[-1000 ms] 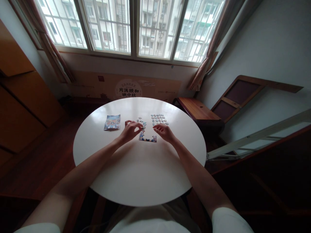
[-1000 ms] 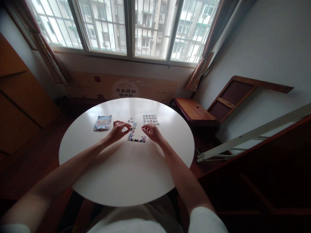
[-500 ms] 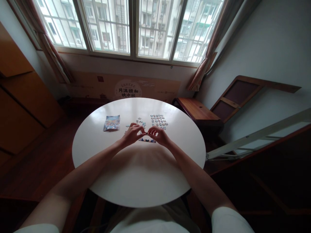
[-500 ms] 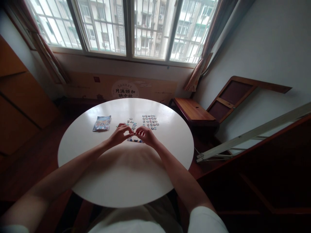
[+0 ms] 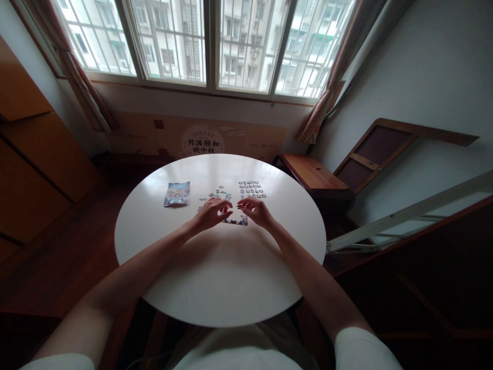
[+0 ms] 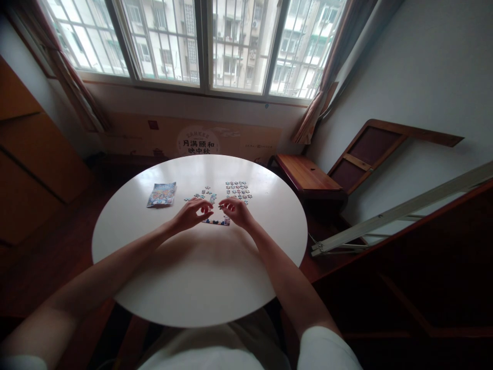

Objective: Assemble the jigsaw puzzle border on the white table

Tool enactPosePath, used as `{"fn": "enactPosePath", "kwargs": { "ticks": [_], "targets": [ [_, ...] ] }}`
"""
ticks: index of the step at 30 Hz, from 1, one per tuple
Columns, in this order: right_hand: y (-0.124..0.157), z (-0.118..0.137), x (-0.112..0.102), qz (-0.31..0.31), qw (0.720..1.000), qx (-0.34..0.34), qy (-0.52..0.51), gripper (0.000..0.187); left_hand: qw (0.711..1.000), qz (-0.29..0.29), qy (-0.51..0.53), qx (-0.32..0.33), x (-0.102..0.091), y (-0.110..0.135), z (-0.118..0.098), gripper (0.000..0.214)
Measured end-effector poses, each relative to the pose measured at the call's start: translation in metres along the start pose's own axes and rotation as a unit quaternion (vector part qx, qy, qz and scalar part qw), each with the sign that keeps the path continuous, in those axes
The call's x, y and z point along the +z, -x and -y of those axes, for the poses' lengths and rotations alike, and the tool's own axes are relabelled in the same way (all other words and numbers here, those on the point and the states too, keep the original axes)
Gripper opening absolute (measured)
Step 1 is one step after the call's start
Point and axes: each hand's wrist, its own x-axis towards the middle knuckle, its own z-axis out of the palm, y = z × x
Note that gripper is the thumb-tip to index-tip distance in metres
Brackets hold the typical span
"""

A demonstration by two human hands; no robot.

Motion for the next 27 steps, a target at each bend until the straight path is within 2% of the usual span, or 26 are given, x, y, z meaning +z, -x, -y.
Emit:
{"fn": "enactPosePath", "kwargs": {
  "ticks": [5, 15, 27],
  "targets": [
    [-0.002, -0.019, -0.012, -0.036, 0.997, 0.065, 0.012, 0.011, 0.997, 0.068, -0.034, -0.002, 0.000, 0.006, 0.004, 0.024],
    [0.000, -0.026, -0.017, 0.027, 0.994, 0.108, -0.001, 0.015, 0.985, 0.171, -0.035, -0.003, -0.006, 0.010, -0.005, 0.026],
    [0.001, -0.024, -0.015, 0.061, 0.991, 0.113, 0.033, 0.010, 0.987, 0.159, 0.008, -0.015, -0.003, 0.010, -0.004, 0.022]
  ]
}}
